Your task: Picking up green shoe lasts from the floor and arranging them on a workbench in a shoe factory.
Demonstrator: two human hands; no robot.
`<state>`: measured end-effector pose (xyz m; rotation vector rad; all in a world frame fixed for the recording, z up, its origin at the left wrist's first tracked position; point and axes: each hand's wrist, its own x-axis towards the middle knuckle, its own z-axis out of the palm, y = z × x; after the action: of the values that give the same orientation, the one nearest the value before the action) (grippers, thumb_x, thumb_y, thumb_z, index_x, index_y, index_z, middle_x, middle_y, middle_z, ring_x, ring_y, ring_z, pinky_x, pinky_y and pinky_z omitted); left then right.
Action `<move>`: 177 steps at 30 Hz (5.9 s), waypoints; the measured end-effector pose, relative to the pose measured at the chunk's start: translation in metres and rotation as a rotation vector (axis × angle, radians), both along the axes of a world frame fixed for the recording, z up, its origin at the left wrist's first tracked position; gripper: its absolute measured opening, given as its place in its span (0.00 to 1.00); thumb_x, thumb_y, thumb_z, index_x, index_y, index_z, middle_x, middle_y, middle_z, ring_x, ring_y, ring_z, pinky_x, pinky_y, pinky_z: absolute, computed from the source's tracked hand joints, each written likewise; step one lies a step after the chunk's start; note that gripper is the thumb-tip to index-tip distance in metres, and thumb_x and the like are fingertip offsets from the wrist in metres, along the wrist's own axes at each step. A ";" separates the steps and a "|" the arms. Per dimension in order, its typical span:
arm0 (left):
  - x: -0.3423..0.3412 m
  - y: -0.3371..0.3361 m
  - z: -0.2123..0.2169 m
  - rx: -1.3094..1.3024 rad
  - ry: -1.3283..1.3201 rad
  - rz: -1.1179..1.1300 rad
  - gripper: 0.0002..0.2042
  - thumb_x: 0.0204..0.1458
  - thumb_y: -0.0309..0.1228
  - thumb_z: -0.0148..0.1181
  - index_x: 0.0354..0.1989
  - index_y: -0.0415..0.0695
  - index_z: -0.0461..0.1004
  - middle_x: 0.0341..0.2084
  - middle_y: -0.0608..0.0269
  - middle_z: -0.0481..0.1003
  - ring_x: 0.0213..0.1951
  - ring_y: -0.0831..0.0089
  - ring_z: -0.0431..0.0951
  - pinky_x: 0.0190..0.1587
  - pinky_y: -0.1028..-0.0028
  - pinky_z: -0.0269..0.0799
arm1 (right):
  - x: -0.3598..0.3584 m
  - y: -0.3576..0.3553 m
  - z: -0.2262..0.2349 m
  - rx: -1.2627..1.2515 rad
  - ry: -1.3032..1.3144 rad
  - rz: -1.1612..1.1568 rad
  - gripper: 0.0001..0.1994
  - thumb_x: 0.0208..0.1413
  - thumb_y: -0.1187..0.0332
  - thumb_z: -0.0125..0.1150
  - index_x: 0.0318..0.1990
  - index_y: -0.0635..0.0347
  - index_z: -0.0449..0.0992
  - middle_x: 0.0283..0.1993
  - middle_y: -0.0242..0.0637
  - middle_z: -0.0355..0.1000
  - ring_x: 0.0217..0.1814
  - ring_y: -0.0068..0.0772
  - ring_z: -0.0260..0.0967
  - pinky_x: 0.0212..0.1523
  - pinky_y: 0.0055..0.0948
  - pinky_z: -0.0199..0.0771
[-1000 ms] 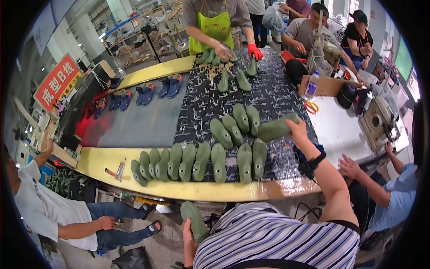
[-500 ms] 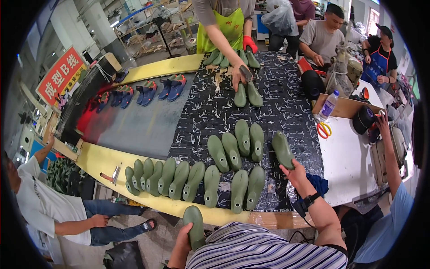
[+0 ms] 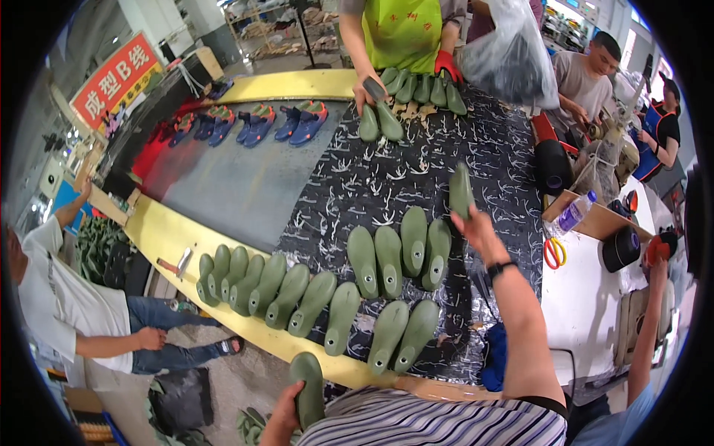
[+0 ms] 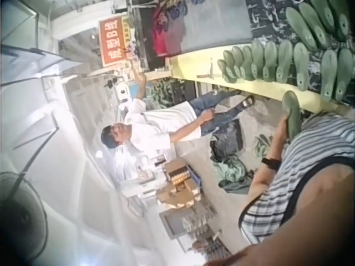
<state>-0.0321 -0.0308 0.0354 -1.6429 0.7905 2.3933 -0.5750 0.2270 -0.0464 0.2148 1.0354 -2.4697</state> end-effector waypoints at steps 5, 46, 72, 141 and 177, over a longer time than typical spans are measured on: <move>-0.017 0.007 0.011 -0.076 0.057 -0.162 0.22 0.50 0.42 0.53 0.47 0.37 0.68 0.34 0.50 0.74 0.34 0.59 0.76 0.37 0.61 0.74 | -0.041 -0.042 0.038 0.462 -0.043 0.295 0.16 0.63 0.68 0.40 0.50 0.72 0.62 0.40 0.53 0.71 0.36 0.44 0.74 0.34 0.34 0.78; -0.047 0.004 -0.012 -0.438 0.422 -0.605 0.12 0.57 0.30 0.52 0.47 0.37 0.67 0.37 0.59 0.73 0.39 0.72 0.75 0.41 0.73 0.72 | 0.233 0.077 0.012 1.124 0.215 0.489 0.17 0.58 0.61 0.50 0.39 0.71 0.68 0.31 0.42 0.71 0.26 0.30 0.70 0.22 0.26 0.71; 0.223 -0.015 -0.181 -0.242 -0.298 0.162 0.13 0.51 0.30 0.55 0.42 0.36 0.69 0.27 0.54 0.73 0.25 0.66 0.75 0.25 0.70 0.72 | 0.196 0.008 0.118 0.964 0.387 0.631 0.17 0.49 0.59 0.60 0.37 0.67 0.74 0.26 0.38 0.74 0.18 0.24 0.69 0.12 0.21 0.60; -0.146 0.019 -0.048 -1.860 0.299 -0.948 0.32 0.43 0.33 0.64 0.57 0.39 0.58 0.57 0.43 0.55 0.60 0.46 0.53 0.58 0.53 0.50 | 0.065 -0.175 0.033 1.606 1.238 0.822 0.18 0.45 0.67 0.59 0.44 0.66 0.69 0.46 0.54 0.71 0.50 0.52 0.69 0.47 0.44 0.70; -0.152 -0.007 -0.056 -1.644 0.387 -0.848 0.24 0.47 0.20 0.55 0.56 0.44 0.62 0.53 0.48 0.60 0.54 0.46 0.62 0.54 0.62 0.61 | 0.106 0.110 -0.006 0.589 0.037 -0.123 0.17 0.59 0.69 0.52 0.45 0.82 0.64 0.44 0.50 0.68 0.41 0.43 0.72 0.40 0.39 0.79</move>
<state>-0.1845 -0.0380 -0.0204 -0.4671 3.0984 1.1630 -0.4686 0.3375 -0.0529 0.4239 1.7929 -2.2103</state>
